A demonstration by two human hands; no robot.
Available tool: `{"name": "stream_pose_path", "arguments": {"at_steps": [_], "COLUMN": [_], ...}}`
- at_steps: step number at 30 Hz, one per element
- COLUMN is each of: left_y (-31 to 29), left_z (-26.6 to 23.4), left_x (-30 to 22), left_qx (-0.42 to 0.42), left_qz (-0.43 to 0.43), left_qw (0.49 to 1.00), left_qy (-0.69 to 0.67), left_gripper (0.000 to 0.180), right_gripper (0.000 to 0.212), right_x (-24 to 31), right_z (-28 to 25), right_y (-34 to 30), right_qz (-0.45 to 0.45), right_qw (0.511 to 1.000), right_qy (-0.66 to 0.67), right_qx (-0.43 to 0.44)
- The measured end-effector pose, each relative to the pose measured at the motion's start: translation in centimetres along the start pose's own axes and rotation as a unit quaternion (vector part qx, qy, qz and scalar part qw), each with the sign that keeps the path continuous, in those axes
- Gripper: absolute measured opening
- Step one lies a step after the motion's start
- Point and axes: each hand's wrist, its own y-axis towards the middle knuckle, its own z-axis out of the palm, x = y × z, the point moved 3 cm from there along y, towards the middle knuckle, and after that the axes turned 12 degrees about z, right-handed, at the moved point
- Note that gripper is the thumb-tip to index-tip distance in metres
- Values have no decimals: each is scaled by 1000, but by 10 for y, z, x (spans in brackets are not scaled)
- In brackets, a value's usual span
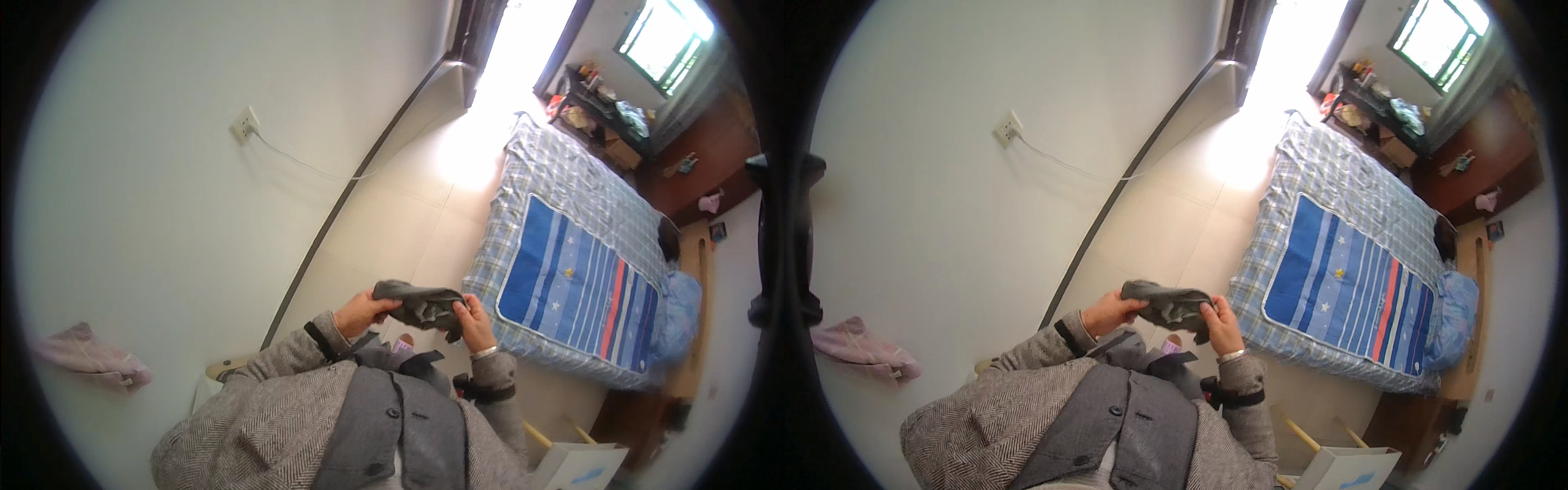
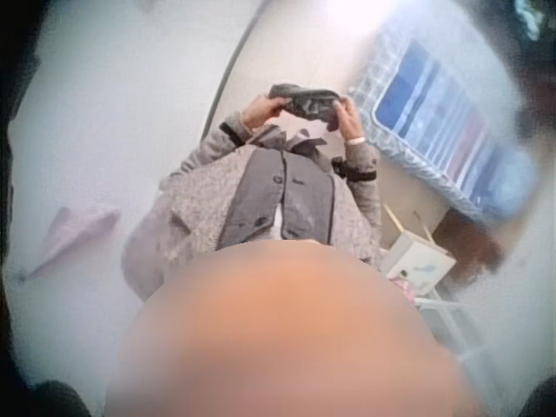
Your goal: The person wrings a cloth in a blue basin at a bathroom sink, then carries the cloth into a bedroom and wipes the tiled floor in multiple passes. The person moves around furniture and repeatedly wipes different floor areas with the cloth.
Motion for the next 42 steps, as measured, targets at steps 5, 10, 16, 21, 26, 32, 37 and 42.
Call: {"name": "stream_pose_path", "arguments": {"at_steps": [5,10,16,21,26,32,37,42], "left_y": [82,185,300,401,510,634,718,809], "left_z": [-31,-57,-87,-119,-119,-97,-57,-35], "left_x": [-27,-75,-165,-213,-261,-312,-348,-364], "left_qx": [-78,9,107,69,92,136,127,19], "left_qz": [30,-2,-18,72,137,64,-19,72], "left_qw": [995,973,962,939,911,948,990,997], "left_qy": [-51,-231,-249,329,377,281,61,-1], "left_gripper": [36,54,44,27,19,28,31,32], "right_gripper": [14,13,16,10,9,13,17,35], "right_x": [39,100,207,276,318,374,432,473], "right_z": [-37,-50,-77,-120,-172,-252,-296,-267], "right_y": [106,204,302,344,406,521,609,677], "right_qz": [-27,-43,-64,-66,-100,-129,-87,61], "right_qw": [997,993,984,965,953,957,975,998], "right_qy": [-75,-95,15,231,194,131,48,-7], "right_qx": [-15,-56,-166,-104,-209,-226,-198,-15]}}
